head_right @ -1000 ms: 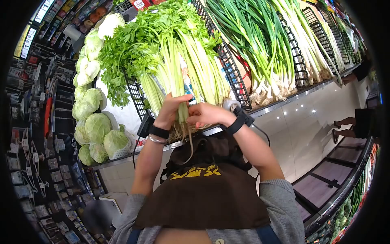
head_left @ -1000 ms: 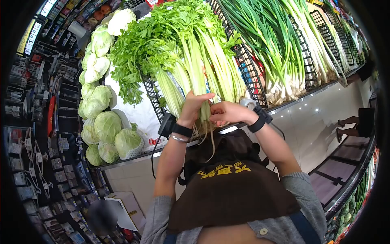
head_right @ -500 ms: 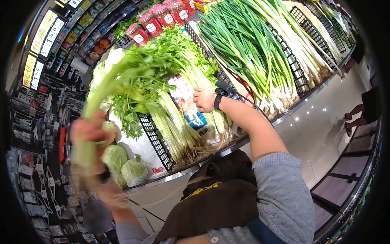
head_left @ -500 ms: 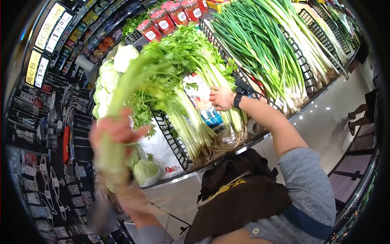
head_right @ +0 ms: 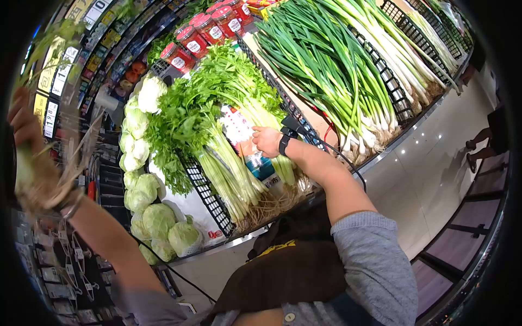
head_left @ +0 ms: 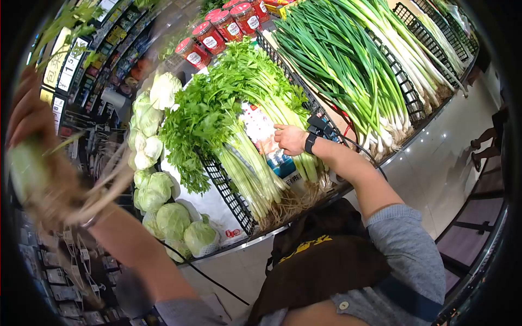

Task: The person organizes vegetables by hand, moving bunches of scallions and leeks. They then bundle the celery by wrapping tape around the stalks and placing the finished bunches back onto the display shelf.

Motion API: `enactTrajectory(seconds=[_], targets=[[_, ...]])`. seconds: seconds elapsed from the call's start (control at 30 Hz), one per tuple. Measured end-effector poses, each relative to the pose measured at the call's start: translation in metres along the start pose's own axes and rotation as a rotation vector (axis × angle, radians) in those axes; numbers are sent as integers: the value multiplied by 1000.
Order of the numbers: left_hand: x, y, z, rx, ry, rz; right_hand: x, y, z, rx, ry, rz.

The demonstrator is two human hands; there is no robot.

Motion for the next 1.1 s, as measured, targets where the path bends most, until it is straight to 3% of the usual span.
enactTrajectory(seconds=[0.03,0.1,0.13,0.17,0.23,0.27,0.3,0.4,0.47,0.5,0.57,0.63,0.7,0.73,0.77,0.83,0.87,0.9,0.97,1.03,1.1], targets=[[-6,3,-24,-38,-120,316,0,1,-1,1,2,6],[-15,45,-100,-114,-136,225,1,22,-8,9,28,38],[-28,69,-137,-14,-142,325,2,29,0,436,-208,161],[-46,105,-187,-151,-158,331,0,30,5,862,-453,271],[-88,155,-280,-39,11,776,-2,39,4,1874,-786,577],[-98,170,-331,-180,76,798,-4,61,-9,2167,-776,617],[-114,169,-368,-92,224,1040,-4,45,-10,2317,-796,526],[-131,179,-444,-225,295,956,6,57,-44,2340,-883,474],[-136,178,-454,-367,204,966,14,50,-42,2017,-799,367],[-145,176,-455,-372,195,968,19,45,-42,2014,-799,355],[-156,149,-440,-419,396,969,32,63,-38,1894,-651,589],[-167,150,-443,-288,316,896,39,78,-38,1811,-679,603],[-170,148,-434,285,103,1227,40,87,-42,1722,-763,698],[-166,147,-426,1009,196,1361,43,89,-46,1690,-744,760],[-164,148,-433,1000,195,1360,40,86,-48,1686,-752,755],[-153,151,-465,-31,258,1150,35,68,-47,1576,-845,564],[-155,154,-475,-126,230,1105,31,64,-48,1571,-716,447],[-161,159,-483,-130,229,1098,18,59,-43,1564,-722,448],[-170,162,-490,-369,300,1092,-17,61,-41,1361,-1139,86],[-174,164,-483,-407,320,1085,-42,69,-38,1271,-994,93],[-168,153,-462,-281,359,1122,-69,65,-38,1165,-821,243]])
Point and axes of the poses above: each hand's wrist, its own x-axis towards the middle knuckle, its own y-axis out of the back of the hand, z = x × y, the point moved 5 cm from there along x, towards the middle knuckle, and after that the axes turned 4 degrees about y, right-handed, at the moved point
